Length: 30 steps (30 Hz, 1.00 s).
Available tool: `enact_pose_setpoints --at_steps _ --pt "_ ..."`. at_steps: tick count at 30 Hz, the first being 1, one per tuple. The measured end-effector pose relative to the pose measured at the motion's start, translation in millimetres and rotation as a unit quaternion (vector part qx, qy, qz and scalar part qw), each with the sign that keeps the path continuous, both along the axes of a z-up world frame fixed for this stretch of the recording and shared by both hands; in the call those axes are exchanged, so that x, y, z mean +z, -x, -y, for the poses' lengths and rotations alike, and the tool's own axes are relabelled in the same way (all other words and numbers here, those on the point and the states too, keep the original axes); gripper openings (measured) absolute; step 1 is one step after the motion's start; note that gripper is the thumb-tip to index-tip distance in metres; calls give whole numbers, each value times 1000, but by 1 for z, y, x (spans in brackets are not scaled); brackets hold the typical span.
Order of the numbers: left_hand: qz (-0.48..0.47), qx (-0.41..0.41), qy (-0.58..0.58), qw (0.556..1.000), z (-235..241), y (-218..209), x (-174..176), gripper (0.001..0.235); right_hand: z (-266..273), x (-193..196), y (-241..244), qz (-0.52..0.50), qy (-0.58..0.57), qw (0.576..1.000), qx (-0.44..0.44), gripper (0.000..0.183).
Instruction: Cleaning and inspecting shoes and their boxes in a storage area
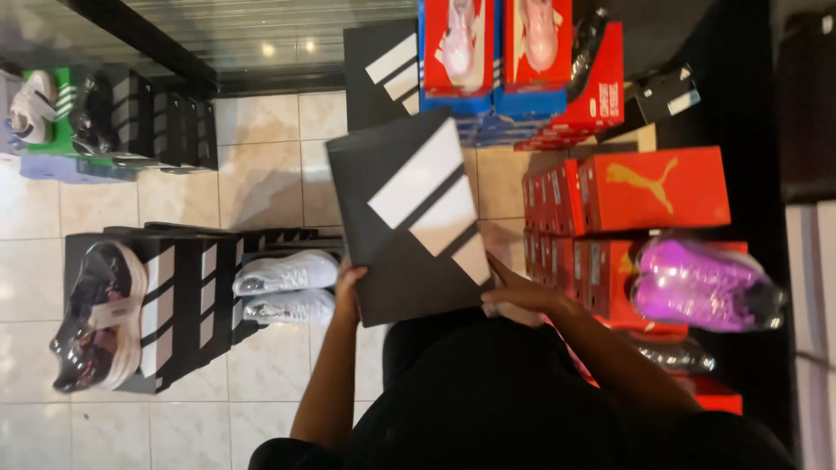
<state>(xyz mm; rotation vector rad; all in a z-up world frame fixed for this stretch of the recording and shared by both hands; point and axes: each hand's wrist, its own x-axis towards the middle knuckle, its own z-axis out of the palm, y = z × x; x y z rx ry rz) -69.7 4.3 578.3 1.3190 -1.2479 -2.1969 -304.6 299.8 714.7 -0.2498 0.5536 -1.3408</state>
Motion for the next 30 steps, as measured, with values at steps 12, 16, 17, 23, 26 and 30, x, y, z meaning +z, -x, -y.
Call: enact_pose_setpoints --at_steps 12,16,17,23,26,30 --pt "7 83 -3 997 267 120 -226 62 223 -184 143 -328 -210 919 -63 107" --pt "35 21 -14 999 343 179 -234 65 293 -255 160 -209 -321 908 -169 100" --pt "37 -6 -18 999 349 239 -202 66 297 -273 170 -174 -351 902 -181 106" --pt "42 -58 -46 996 404 310 -316 72 333 -308 193 -148 -464 856 -172 77" --pt "46 -62 -54 996 395 336 -312 77 350 -339 187 -131 -449 857 -217 58" --pt "37 -60 -74 995 401 359 -288 77 325 -448 130 -37 -397 871 -289 52"
